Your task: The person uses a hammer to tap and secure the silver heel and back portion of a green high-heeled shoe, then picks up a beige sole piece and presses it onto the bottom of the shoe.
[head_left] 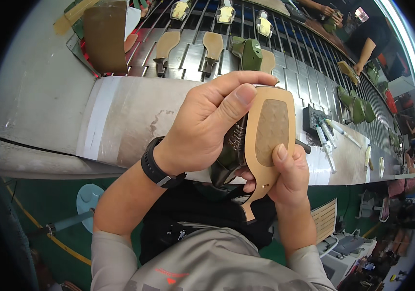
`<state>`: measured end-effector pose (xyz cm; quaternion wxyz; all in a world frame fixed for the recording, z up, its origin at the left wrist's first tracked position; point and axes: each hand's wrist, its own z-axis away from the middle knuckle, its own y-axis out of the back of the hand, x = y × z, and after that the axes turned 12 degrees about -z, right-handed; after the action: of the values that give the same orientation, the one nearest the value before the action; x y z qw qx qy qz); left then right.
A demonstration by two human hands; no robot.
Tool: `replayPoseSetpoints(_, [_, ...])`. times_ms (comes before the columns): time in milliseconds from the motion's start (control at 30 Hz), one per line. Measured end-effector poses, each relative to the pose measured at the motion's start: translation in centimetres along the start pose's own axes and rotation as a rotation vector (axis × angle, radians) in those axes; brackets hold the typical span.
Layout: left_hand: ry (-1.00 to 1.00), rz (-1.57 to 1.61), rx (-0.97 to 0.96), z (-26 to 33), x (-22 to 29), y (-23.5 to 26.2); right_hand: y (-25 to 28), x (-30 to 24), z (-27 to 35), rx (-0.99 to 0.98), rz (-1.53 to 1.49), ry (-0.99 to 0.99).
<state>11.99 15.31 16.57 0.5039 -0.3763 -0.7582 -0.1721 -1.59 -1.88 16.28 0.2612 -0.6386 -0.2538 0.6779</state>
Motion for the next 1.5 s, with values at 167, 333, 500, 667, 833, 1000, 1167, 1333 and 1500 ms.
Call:
replayPoseSetpoints(167, [0.007,-0.010,0.009,0.2,-0.1,0.2,-0.2,0.1,-0.1,0.000,0.062,0.025])
replayPoseSetpoints(333, [0.039,-0.031,-0.013,0.6,0.3,0.4,-0.7,0.1,-0.3,0.022,0.099,0.024])
replayPoseSetpoints(500, [0.029,-0.017,-0.053,1.1,1.2,0.6,-0.7,0.2,-0.1,0.029,0.188,0.030])
replayPoseSetpoints(667, [0.021,0.033,0.010,2.8,1.3,0.3,-2.3,0.9,1.1,0.005,0.158,0.013])
replayPoseSetpoints(833, [-0.015,-0.105,0.105,6.0,3.8,-0.4,-3.3,2.8,3.2,-0.087,0.402,0.150])
replayPoseSetpoints(1000, [0.098,-0.083,0.261,7.8,6.6,-1.2,-3.7,4.6,3.3,-0.244,0.671,0.374])
replayPoseSetpoints(1167, [0.146,-0.138,0.306,8.1,7.6,-0.7,-5.0,4.7,3.0,-0.253,0.760,0.367])
replayPoseSetpoints(1333, [0.041,-0.313,0.275,8.7,7.5,0.1,-6.2,5.3,2.7,-0.266,0.748,0.359])
replayPoseSetpoints(1500, [0.088,-0.504,0.377,8.1,8.4,0.0,-6.0,6.5,2.6,-0.271,0.784,0.338])
